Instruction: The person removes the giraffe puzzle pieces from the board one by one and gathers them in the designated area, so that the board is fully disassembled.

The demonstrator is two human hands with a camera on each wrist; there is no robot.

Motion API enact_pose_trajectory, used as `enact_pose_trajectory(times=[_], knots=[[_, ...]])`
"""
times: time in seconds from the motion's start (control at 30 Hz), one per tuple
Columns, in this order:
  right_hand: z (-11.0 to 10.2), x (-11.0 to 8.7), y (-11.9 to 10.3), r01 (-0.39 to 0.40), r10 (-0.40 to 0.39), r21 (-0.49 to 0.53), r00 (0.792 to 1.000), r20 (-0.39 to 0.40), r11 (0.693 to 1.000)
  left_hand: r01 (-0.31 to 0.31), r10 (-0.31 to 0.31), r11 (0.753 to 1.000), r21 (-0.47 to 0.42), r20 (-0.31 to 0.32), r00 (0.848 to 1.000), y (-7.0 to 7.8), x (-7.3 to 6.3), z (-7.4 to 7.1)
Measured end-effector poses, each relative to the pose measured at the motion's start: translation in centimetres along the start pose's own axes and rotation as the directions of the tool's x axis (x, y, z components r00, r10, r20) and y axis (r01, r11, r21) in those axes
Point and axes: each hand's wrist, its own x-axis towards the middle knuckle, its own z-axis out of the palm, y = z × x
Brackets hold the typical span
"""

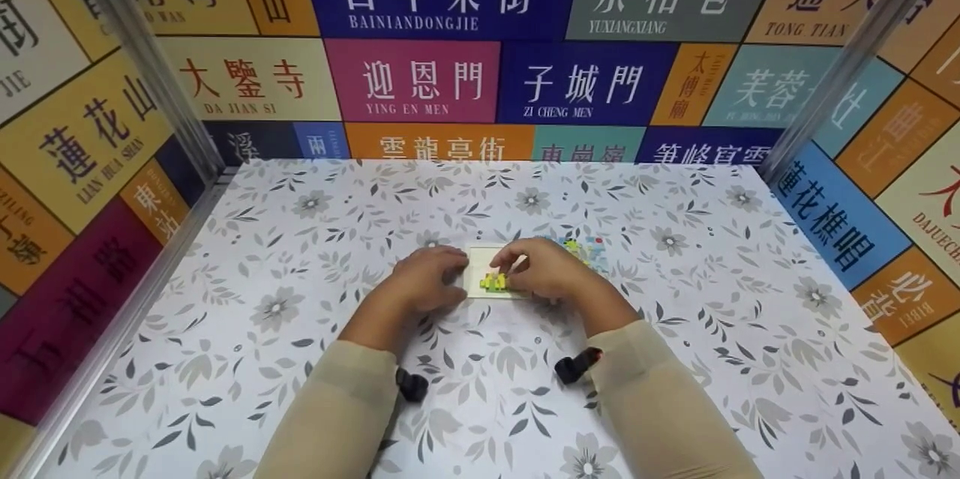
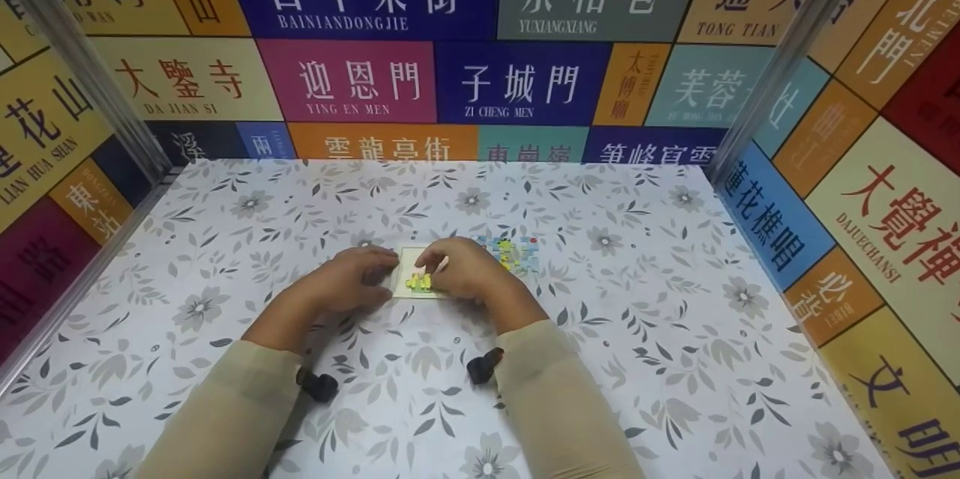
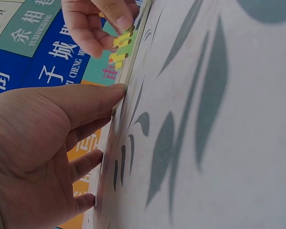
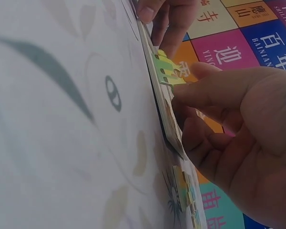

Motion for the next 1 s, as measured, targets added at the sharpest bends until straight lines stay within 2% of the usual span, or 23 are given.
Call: enact_pose_trajectory(times=[0.17, 0.3, 0.53, 0.73, 0.87, 1.0], knots=[[-0.7, -0.2, 0.2, 0.044, -0.043, 0.039, 0.999, -0.019, 0.998, -0.003, 0.003, 1.0, -0.006, -0.003, 1.0, 0.0, -0.1, -0.1], [-2.3, -0.7, 0.7, 0.061, -0.058, 0.085, 0.998, -0.032, 0.994, -0.002, 0.002, 1.0, -0.016, -0.001, 1.0, 0.0, -0.1, -0.1], [-5.5, -2.1, 2.7, 0.002, 0.007, 0.149, 0.998, -0.056, 0.989, 0.01, -0.01, 1.0, -0.014, 0.002, 1.0, 0.0, -0.1, 0.0], [-7.8, -3.7, 5.4, -0.061, 0.068, 0.125, 0.996, -0.051, 0.99, 0.004, -0.004, 1.0, 0.0, 0.0, 1.0, 0.0, 0.1, 0.2], [-8.8, -4.6, 6.6, -0.12, 0.124, 0.105, 0.992, -0.029, 0.987, 0.006, -0.006, 1.0, 0.002, -0.001, 1.0, 0.0, 0.1, 0.2], [-9.0, -4.8, 7.1, -0.14, 0.142, 0.085, 0.99, -0.024, 0.987, 0.011, -0.011, 1.0, 0.007, 0.002, 1.0, 0.1, 0.1, 0.0]])
